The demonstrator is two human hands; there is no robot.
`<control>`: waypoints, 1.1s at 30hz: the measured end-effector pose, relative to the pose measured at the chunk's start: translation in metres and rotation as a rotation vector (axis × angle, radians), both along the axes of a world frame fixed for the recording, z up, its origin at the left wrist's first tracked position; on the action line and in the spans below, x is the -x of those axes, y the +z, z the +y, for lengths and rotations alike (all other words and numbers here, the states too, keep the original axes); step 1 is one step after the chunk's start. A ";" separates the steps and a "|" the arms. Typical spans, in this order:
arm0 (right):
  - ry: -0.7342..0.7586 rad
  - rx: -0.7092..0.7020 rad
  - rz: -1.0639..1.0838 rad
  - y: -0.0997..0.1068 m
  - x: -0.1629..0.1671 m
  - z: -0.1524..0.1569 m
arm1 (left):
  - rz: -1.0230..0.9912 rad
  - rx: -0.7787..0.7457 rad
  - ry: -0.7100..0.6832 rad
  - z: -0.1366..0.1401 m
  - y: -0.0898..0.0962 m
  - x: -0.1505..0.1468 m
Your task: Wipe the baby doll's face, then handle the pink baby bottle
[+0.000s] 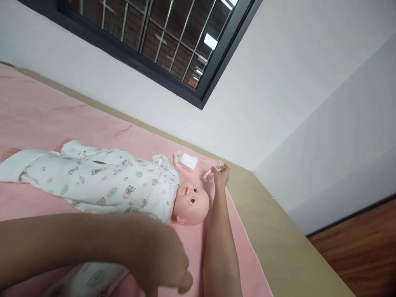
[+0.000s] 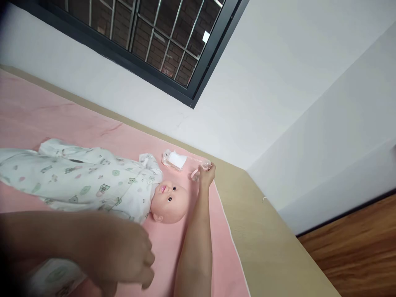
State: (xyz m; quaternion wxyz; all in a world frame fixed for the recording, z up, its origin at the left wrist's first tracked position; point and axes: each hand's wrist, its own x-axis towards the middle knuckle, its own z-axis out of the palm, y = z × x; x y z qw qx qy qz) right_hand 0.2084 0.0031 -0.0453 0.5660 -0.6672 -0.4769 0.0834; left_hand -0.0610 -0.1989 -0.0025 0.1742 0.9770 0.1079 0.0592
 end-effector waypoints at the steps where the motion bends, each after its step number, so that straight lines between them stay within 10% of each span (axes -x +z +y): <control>1: 0.017 -0.031 0.032 0.003 0.000 0.000 | -0.002 -0.044 -0.096 0.008 0.014 0.006; 7: 0.356 -0.182 0.210 0.046 0.024 -0.012 | -0.336 -0.082 0.274 0.045 0.069 0.050; 13: 0.797 -0.185 0.109 0.099 0.081 -0.064 | -0.656 -0.117 0.667 0.083 0.062 0.068; 21: 1.072 -0.172 -0.029 0.117 0.127 -0.114 | -0.652 0.111 0.646 0.089 0.057 0.070; 33: 1.044 -0.206 -0.133 0.115 0.146 -0.124 | -0.598 0.134 0.738 0.083 0.062 0.064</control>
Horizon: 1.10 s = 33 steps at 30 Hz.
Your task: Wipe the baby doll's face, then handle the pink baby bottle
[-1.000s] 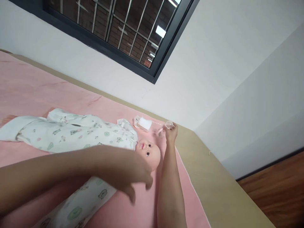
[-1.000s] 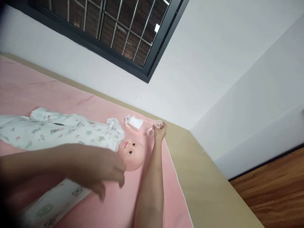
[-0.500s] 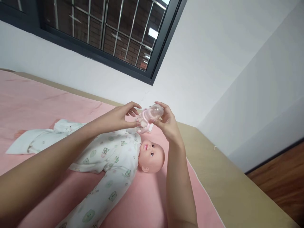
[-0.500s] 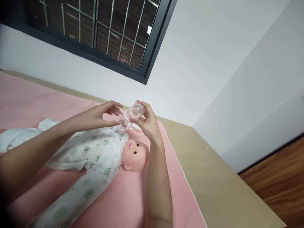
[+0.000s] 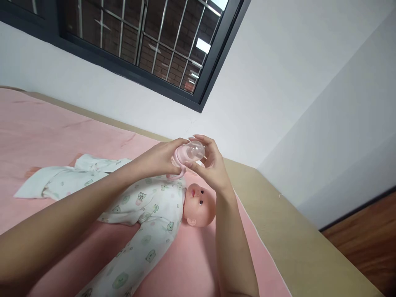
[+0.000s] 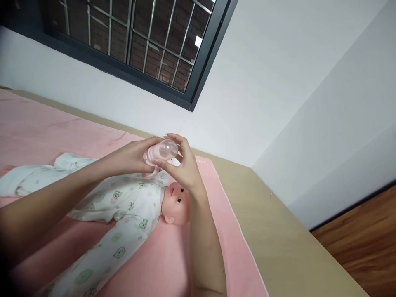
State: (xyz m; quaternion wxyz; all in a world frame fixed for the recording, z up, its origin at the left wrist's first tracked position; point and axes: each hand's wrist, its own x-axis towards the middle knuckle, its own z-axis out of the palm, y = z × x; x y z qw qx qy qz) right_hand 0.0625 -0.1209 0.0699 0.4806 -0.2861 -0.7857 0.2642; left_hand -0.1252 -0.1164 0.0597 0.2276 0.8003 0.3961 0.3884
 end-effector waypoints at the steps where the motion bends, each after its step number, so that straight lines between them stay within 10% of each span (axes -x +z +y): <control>1: -0.022 -0.002 0.001 0.001 0.000 -0.001 | 0.019 0.002 0.016 0.000 0.000 0.000; 33: -0.003 0.077 0.038 0.003 -0.010 0.003 | 0.031 -0.022 0.004 0.002 -0.002 -0.002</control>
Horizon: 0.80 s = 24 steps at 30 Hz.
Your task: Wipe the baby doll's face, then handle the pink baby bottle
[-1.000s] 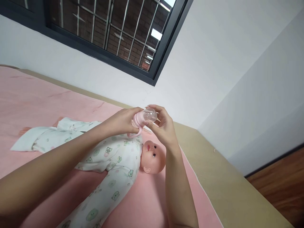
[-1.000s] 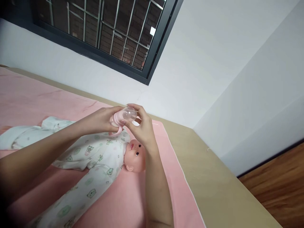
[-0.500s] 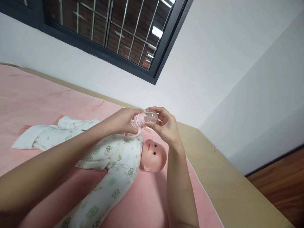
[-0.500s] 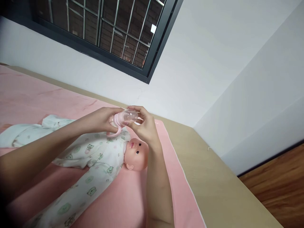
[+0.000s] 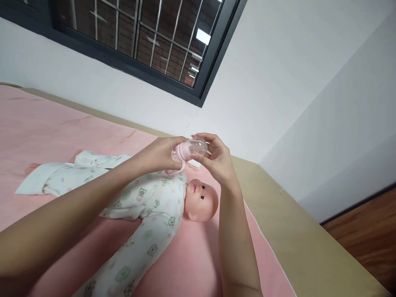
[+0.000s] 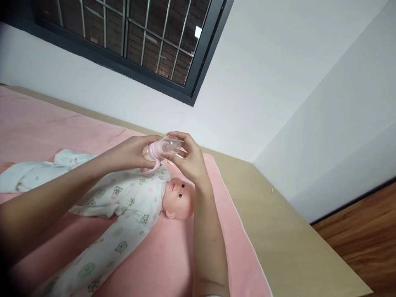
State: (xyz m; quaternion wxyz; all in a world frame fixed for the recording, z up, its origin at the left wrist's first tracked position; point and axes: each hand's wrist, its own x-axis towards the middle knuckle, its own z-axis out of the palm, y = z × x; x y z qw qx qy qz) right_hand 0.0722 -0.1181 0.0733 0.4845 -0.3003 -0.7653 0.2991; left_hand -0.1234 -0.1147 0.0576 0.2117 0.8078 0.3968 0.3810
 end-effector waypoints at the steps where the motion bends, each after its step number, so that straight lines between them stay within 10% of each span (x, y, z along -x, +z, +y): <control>1: -0.005 -0.007 -0.004 0.000 0.000 0.000 | -0.009 -0.002 0.001 0.000 0.000 0.000; 15: -0.292 -0.173 0.122 0.005 -0.050 0.022 | 0.000 0.056 0.068 0.018 -0.006 0.013; 24: -0.795 0.124 -0.020 -0.113 -0.117 0.120 | 0.063 0.002 0.264 0.032 -0.009 0.022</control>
